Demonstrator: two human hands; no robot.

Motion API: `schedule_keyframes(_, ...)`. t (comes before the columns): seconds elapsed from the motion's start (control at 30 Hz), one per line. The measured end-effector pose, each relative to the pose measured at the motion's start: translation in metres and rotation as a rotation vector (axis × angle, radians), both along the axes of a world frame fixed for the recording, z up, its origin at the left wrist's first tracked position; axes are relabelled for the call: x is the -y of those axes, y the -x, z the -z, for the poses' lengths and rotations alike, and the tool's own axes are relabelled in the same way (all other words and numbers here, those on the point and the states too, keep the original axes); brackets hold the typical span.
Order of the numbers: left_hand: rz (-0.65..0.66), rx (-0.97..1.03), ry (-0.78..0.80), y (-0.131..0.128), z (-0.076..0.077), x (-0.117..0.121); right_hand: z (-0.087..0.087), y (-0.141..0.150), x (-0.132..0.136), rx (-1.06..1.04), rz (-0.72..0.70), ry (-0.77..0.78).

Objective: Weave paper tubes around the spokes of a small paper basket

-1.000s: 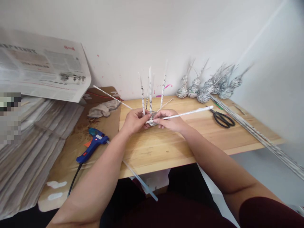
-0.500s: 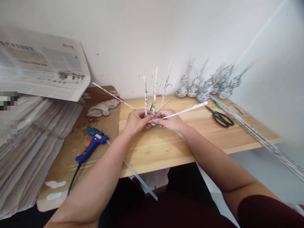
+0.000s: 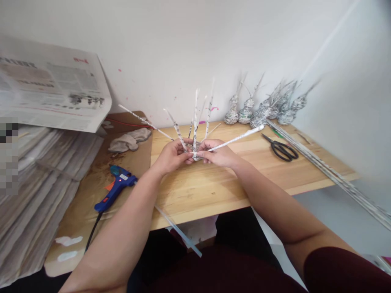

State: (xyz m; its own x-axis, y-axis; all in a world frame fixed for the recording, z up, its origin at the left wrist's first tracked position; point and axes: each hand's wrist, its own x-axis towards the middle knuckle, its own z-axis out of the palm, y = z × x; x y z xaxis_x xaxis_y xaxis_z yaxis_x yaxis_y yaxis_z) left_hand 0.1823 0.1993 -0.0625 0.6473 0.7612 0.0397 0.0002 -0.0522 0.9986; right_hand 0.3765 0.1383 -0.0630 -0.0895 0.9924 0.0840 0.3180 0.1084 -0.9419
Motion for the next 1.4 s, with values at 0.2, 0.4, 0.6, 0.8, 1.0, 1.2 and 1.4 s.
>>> schedule_keyframes(0.2,-0.002,0.013,-0.009,-0.0019,0.0019,0.0,-0.002,-0.0008,0.0009,-0.016,-0.023,-0.008)
schedule_keyframes(0.4,-0.018,0.043,-0.02,-0.0023,0.0036,-0.0005,-0.0025,-0.0008,0.0,-0.021,-0.007,0.016)
schedule_keyframes(0.6,-0.024,0.059,0.008,-0.0055,0.0043,0.002,-0.0002,-0.0021,-0.0011,0.068,0.012,-0.051)
schedule_keyframes(0.8,-0.039,0.03,0.017,-0.0062,0.0009,0.0045,-0.0008,-0.0057,-0.0025,-0.02,-0.024,-0.12)
schedule_keyframes(1.0,-0.046,0.051,0.016,-0.0062,0.0013,0.0029,-0.0008,-0.0045,-0.0019,-0.055,-0.023,-0.024)
schedule_keyframes(1.2,0.022,0.03,0.004,-0.0047,0.0004,0.0046,0.0008,-0.0034,-0.0032,-0.053,0.053,-0.099)
schedule_keyframes(1.4,-0.017,-0.079,-0.073,-0.0031,-0.0019,0.0055,-0.0013,-0.0042,-0.0025,-0.197,0.042,0.009)
